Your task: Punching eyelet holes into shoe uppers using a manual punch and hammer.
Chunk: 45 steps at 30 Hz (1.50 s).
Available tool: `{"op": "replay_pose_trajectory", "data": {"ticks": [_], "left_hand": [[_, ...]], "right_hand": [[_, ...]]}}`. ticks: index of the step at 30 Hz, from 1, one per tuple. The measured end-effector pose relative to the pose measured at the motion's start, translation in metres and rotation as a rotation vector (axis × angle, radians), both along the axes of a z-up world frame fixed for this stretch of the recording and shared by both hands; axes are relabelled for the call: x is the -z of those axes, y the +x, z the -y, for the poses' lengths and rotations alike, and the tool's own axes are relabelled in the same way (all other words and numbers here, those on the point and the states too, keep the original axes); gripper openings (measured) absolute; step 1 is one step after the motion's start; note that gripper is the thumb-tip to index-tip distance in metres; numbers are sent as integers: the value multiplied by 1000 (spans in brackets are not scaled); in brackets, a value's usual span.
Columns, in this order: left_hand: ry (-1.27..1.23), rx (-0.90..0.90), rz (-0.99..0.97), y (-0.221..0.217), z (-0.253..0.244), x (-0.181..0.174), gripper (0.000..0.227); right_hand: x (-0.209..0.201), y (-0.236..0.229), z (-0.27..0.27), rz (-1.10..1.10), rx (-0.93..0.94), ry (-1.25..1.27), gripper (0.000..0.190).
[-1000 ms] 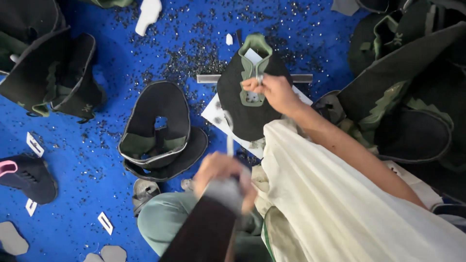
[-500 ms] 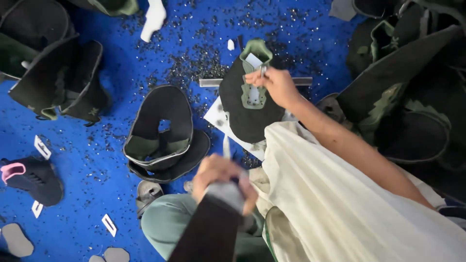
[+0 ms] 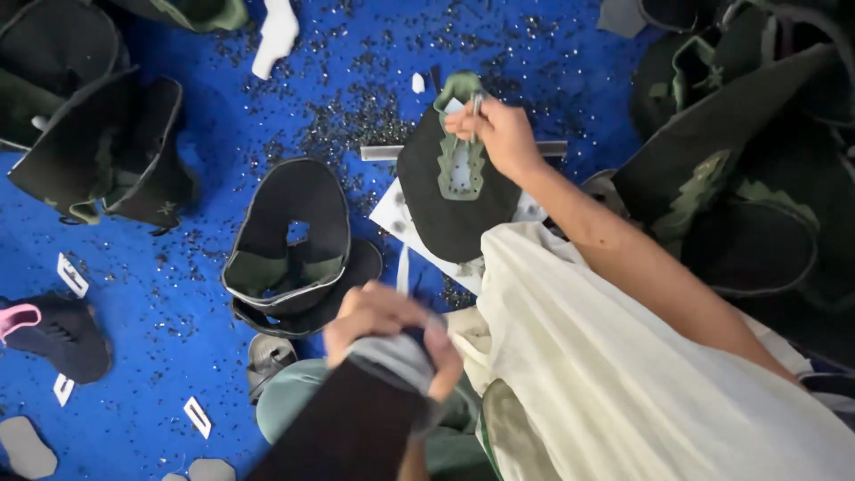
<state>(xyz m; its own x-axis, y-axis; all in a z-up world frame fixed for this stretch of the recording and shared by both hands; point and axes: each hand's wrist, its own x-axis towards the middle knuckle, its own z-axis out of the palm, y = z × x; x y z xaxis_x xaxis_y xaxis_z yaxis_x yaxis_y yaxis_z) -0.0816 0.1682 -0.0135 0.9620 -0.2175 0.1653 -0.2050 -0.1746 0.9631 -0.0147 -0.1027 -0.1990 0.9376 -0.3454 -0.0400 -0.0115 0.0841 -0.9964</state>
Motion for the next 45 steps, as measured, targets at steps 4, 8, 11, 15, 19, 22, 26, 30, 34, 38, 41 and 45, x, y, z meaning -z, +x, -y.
{"op": "replay_pose_trajectory", "data": {"ticks": [4, 8, 11, 15, 19, 22, 26, 30, 34, 38, 41, 45], "left_hand": [[463, 102, -91, 11, 20, 92, 47], [459, 86, -289, 0, 16, 74, 48], [390, -21, -253, 2, 16, 10, 31], [79, 22, 2, 13, 21, -46, 40], [68, 70, 232, 27, 35, 44, 32], [347, 86, 57, 13, 26, 102, 34], [526, 68, -221, -2, 1, 68, 39], [382, -49, -187, -5, -17, 14, 35], [167, -109, -93, -25, -35, -36, 38], [-140, 149, 48, -12, -39, -73, 43], [-437, 85, 308, -6, -27, -8, 32], [311, 29, -68, -12, -29, 80, 36]], "right_hand": [[-36, -22, -17, 227, -48, -573, 21], [18, 2, 10, 172, 55, -203, 15], [23, 13, 19, 18, 138, 357, 21], [19, 19, 12, -24, 94, 111, 20], [-23, 1, -8, 150, 102, -460, 18], [-14, -3, -8, 236, 86, -596, 19], [28, 2, 21, 176, 282, -10, 15], [-4, 4, -11, 25, 95, 310, 11], [8, 2, -49, -64, -253, 136, 10], [18, -7, -60, -83, -256, 79, 10], [10, -12, -59, 24, -244, -45, 8], [-7, -21, -67, 87, -247, -319, 12]]}}
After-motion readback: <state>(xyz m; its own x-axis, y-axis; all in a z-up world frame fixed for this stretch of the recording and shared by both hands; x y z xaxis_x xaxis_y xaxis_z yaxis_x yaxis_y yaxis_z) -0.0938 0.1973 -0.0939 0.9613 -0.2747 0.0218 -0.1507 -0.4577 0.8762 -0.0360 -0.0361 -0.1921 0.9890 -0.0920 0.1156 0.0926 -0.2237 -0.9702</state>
